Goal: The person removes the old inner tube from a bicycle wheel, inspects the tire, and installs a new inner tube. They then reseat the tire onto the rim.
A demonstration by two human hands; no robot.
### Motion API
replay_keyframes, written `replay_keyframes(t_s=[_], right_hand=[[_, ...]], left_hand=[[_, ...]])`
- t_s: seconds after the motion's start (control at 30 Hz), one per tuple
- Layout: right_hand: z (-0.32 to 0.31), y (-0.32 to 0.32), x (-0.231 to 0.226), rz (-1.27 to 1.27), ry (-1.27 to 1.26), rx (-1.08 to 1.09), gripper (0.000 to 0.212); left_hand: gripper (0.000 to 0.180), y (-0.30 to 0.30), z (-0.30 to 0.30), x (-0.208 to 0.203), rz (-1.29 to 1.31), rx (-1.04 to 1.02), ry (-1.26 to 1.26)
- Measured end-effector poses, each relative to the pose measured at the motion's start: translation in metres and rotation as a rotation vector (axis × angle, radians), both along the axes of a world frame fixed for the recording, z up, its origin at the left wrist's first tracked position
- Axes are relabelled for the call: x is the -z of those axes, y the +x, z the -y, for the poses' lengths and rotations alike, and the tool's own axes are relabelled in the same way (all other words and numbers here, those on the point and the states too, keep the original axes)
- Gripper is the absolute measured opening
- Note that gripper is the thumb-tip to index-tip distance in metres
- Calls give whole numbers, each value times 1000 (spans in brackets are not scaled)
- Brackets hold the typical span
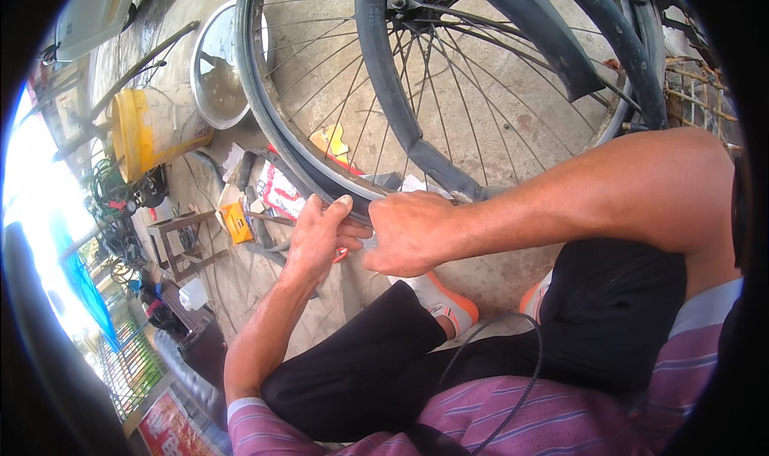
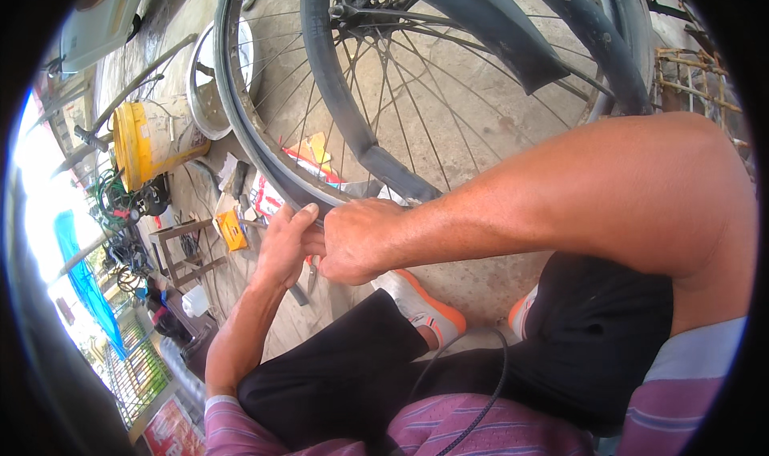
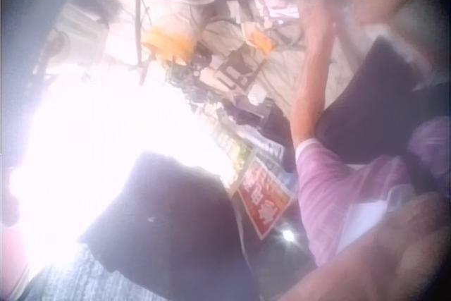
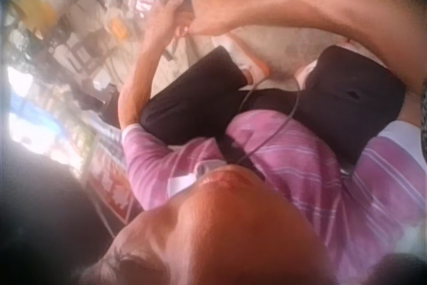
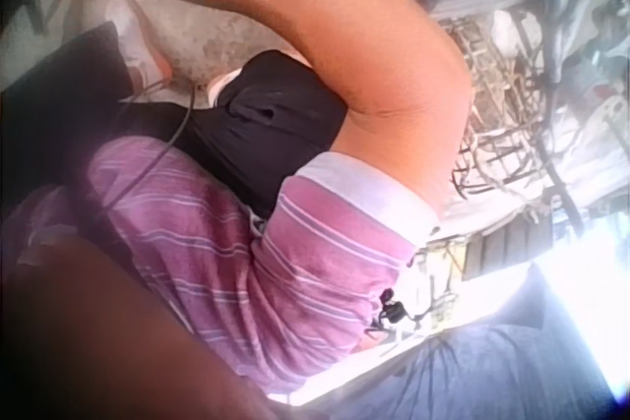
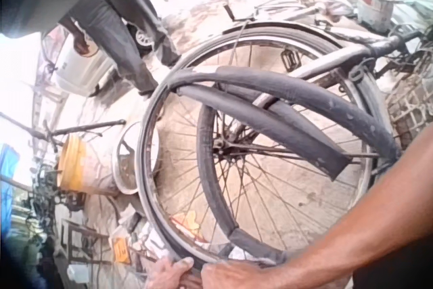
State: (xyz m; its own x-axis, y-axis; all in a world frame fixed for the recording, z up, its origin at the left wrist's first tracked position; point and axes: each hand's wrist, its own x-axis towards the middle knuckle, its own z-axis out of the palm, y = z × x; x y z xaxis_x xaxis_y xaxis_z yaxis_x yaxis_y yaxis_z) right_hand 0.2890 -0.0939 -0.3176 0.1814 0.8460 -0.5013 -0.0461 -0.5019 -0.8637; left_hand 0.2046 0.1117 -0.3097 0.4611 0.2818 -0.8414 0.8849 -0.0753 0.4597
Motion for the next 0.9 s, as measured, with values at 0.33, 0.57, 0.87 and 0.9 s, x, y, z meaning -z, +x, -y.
replay_keyframes(t_s=[0.33,0.57,0.87,0.9], right_hand=[[2,-7,-5,77,-71,-102,49],[9,-1,-17,34,-76,-66,26],[22,4,-21,36,-101,-195,46],[23,3,-21,35,-101,-191,46]], left_hand=[[52,77,-76,18,145,400,662],[30,74,-95,-1,184,289,225],[34,42,-94,-3,255,149,-86],[35,41,-91,-4,254,148,-91]])
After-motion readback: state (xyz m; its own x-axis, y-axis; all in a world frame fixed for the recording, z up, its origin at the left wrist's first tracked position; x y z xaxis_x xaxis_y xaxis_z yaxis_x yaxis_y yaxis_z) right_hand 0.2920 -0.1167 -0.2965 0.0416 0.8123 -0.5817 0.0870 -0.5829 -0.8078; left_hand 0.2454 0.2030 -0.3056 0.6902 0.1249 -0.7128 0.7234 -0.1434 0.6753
